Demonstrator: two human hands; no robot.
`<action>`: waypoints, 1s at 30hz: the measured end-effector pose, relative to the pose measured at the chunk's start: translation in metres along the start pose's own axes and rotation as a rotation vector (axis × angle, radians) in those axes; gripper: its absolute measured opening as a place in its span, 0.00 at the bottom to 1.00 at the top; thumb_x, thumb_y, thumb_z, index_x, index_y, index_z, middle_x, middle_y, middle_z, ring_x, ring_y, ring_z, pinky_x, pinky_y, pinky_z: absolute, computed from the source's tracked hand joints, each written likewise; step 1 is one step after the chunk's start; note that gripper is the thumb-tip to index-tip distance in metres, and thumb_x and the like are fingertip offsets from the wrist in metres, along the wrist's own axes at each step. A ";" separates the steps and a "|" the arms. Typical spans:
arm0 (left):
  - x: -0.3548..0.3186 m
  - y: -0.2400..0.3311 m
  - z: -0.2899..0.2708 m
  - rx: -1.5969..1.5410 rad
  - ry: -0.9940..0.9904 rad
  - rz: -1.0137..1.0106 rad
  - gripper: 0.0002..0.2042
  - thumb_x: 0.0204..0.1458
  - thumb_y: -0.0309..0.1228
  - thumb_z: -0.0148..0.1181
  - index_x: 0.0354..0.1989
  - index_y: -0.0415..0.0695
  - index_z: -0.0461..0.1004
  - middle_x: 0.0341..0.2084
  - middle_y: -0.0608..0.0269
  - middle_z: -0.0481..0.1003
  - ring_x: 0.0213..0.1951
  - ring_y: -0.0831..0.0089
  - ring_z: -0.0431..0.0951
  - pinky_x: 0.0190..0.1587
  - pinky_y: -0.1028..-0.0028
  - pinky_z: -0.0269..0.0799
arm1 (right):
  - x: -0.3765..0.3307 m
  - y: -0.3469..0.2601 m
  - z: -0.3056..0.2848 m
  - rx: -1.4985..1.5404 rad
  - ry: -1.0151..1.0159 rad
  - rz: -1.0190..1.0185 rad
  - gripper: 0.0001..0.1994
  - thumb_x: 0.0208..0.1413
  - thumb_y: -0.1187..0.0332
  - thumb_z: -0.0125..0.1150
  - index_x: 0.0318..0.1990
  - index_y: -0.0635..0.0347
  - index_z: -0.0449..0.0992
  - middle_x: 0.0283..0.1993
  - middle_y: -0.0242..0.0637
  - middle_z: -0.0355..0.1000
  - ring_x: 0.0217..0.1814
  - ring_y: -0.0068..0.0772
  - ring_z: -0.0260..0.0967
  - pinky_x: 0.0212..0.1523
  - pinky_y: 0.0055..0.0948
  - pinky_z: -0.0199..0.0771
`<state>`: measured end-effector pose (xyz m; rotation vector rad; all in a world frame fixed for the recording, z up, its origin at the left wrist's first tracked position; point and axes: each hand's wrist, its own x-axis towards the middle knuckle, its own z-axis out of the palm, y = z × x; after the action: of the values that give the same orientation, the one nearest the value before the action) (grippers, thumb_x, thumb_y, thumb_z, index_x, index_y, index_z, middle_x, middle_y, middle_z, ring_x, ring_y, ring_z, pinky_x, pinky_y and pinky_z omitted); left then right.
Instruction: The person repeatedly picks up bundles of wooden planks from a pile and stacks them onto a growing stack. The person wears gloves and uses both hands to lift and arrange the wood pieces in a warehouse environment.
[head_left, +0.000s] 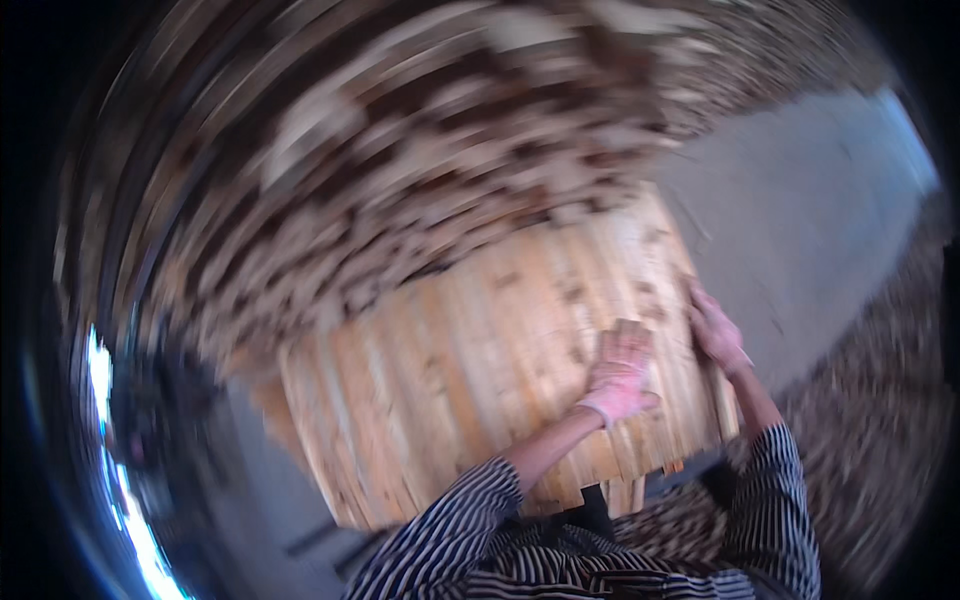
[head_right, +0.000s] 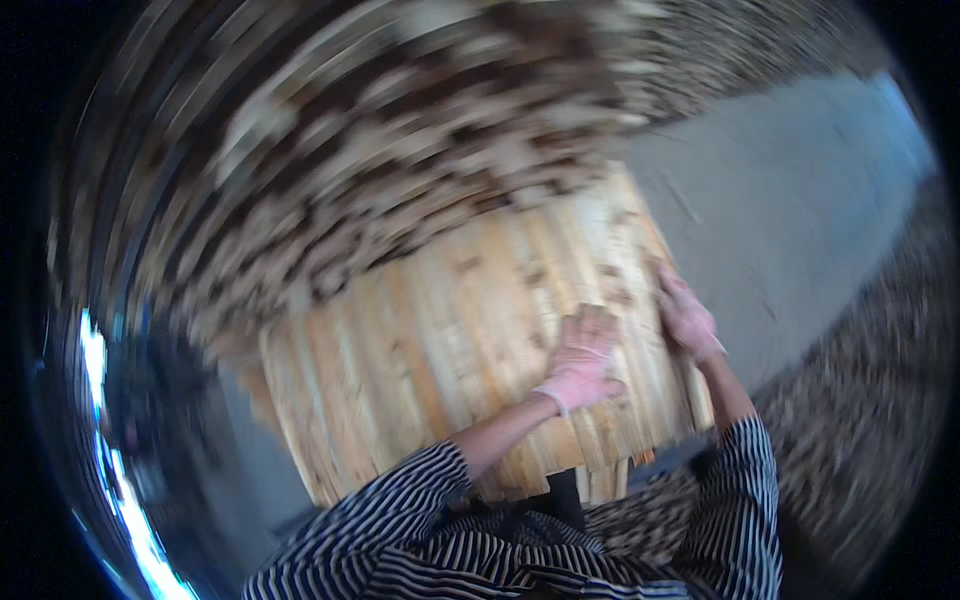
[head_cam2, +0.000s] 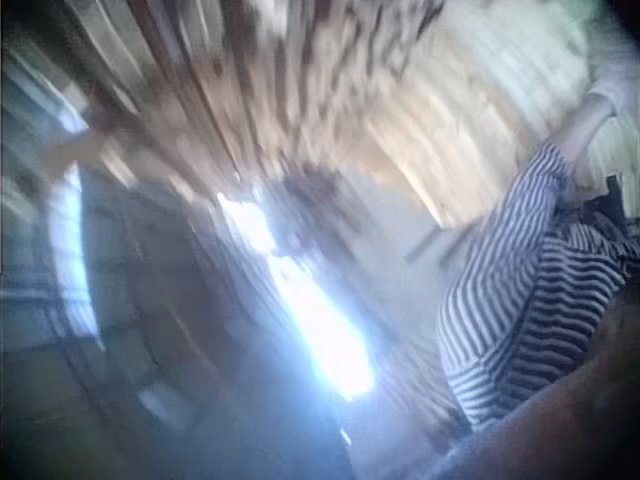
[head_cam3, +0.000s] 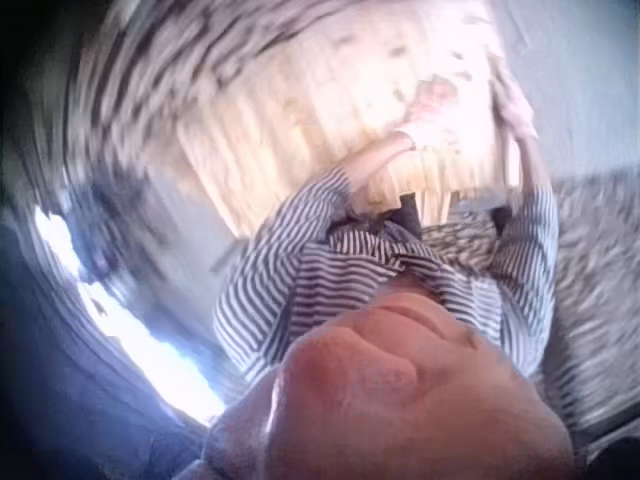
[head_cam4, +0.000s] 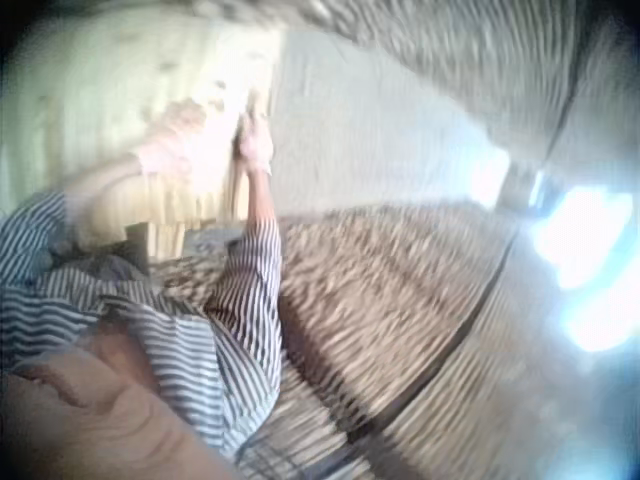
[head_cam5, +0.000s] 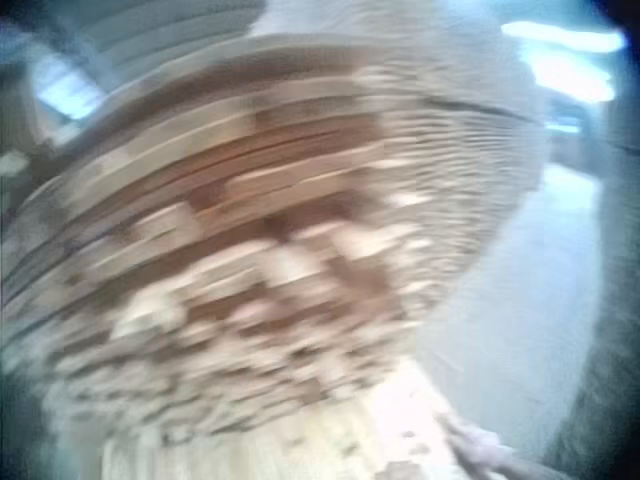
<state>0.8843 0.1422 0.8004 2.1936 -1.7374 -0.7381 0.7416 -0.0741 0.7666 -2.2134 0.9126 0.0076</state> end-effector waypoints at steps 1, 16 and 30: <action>-0.006 -0.005 0.002 -0.039 0.068 0.001 0.58 0.41 0.55 0.71 0.74 0.32 0.47 0.73 0.35 0.49 0.76 0.39 0.43 0.77 0.47 0.38 | -0.004 -0.002 0.005 0.008 0.026 0.027 0.30 0.69 0.56 0.48 0.76 0.51 0.56 0.77 0.42 0.57 0.80 0.40 0.52 0.77 0.33 0.49; -0.313 -0.220 -0.130 -0.482 0.943 -0.204 0.37 0.59 0.43 0.66 0.74 0.44 0.58 0.72 0.53 0.60 0.73 0.55 0.58 0.75 0.59 0.53 | -0.038 -0.289 0.158 -0.149 0.205 -0.591 0.24 0.68 0.67 0.56 0.71 0.54 0.67 0.75 0.50 0.58 0.79 0.47 0.54 0.74 0.39 0.57; -0.688 -0.624 0.169 -1.505 1.367 -1.377 0.41 0.55 0.50 0.68 0.70 0.36 0.61 0.64 0.50 0.70 0.64 0.60 0.69 0.66 0.66 0.61 | -0.029 -0.644 0.501 -0.248 -0.085 -1.171 0.26 0.61 0.66 0.63 0.67 0.54 0.69 0.70 0.57 0.63 0.67 0.62 0.66 0.65 0.47 0.69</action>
<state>1.2040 0.9834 0.5150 1.4265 0.9247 -0.2265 1.2419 0.5701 0.8104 -2.6275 -0.5444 -0.3409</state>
